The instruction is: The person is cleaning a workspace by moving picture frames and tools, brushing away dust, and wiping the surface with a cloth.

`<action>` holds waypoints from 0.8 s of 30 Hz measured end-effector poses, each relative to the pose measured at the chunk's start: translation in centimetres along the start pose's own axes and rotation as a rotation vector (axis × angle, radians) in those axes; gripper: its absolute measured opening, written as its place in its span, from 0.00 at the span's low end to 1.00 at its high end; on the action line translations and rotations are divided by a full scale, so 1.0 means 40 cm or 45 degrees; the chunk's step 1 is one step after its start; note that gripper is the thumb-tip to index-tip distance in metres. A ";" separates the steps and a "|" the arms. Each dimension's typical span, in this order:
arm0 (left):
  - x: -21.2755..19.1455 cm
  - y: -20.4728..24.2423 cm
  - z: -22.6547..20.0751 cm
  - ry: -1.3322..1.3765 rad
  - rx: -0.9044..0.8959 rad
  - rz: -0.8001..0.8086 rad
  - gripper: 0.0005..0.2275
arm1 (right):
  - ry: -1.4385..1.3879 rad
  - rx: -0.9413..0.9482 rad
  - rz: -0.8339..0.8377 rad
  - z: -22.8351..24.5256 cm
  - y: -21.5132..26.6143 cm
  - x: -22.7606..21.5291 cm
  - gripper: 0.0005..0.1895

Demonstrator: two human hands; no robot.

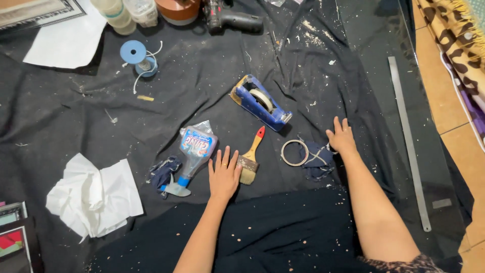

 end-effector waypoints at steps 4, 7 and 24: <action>0.004 -0.018 -0.016 -0.058 0.016 -0.018 0.23 | 0.054 0.168 0.002 -0.029 -0.039 -0.030 0.40; 0.014 -0.024 -0.014 -0.043 0.005 -0.006 0.23 | 0.080 0.273 0.019 -0.108 -0.111 -0.037 0.44; 0.001 -0.061 -0.050 -0.075 -0.017 -0.211 0.23 | -0.420 -0.142 -0.468 -0.124 0.159 -0.238 0.24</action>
Point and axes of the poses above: each hand's wrist, its own y-axis away from the middle knuckle, its own x-axis out of the palm, z = x × y, the point moved 1 cm from there along -y, towards the middle knuckle, and after that the axes turned 2 degrees about z, right-handed, at the moved point
